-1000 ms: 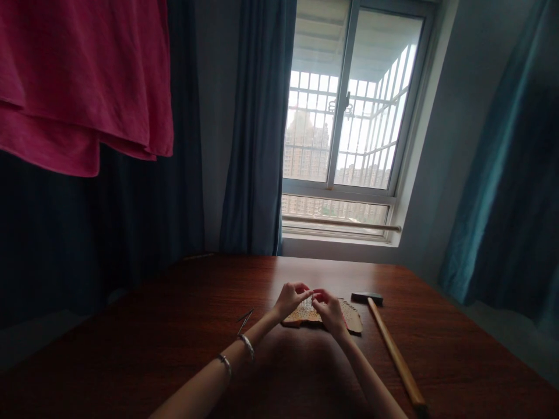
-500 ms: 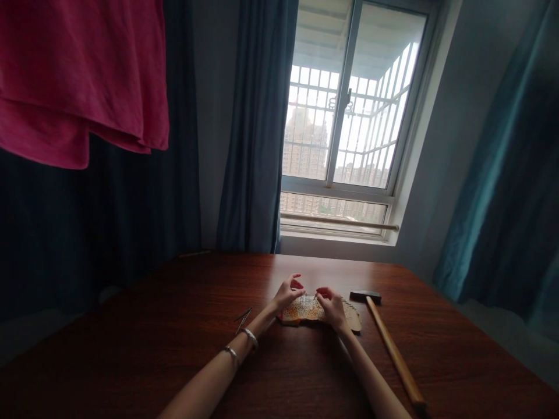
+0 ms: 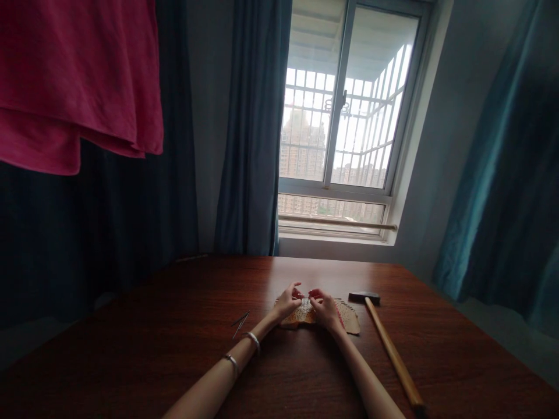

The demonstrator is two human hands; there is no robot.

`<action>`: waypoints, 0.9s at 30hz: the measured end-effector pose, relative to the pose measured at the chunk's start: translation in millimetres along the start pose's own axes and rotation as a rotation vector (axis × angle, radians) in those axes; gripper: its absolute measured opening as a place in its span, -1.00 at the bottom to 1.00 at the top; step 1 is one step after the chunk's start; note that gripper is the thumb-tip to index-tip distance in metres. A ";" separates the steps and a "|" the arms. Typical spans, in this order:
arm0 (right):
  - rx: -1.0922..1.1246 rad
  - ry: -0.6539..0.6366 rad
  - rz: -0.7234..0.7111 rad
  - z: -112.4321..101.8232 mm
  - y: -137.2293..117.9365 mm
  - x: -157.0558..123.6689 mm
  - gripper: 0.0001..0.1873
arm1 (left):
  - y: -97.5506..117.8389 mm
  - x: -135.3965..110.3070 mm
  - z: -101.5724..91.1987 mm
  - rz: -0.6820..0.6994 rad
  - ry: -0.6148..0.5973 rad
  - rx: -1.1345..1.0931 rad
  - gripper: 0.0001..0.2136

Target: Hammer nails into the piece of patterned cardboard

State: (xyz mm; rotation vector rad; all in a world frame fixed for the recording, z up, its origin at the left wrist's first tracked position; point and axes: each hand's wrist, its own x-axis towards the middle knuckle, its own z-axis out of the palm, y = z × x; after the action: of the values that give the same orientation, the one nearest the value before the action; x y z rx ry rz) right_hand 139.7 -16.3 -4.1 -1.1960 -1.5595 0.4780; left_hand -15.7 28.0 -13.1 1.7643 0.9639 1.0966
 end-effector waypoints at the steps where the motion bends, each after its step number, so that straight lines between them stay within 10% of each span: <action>1: -0.005 -0.002 -0.005 0.8 0.3 -0.8 -0.78 | 0.0 -0.6 0.7 0.005 0.008 0.011 -0.49; 27: -0.242 -0.043 -0.081 2.4 -4.5 -8.4 -0.86 | 9.2 0.7 -0.7 0.003 -0.089 0.095 -0.74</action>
State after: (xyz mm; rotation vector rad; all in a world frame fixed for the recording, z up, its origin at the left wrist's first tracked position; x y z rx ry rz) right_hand 135.0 -24.8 -5.5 -1.3057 -1.7323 0.2682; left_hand -14.5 25.4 -4.2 1.8751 0.9730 0.9798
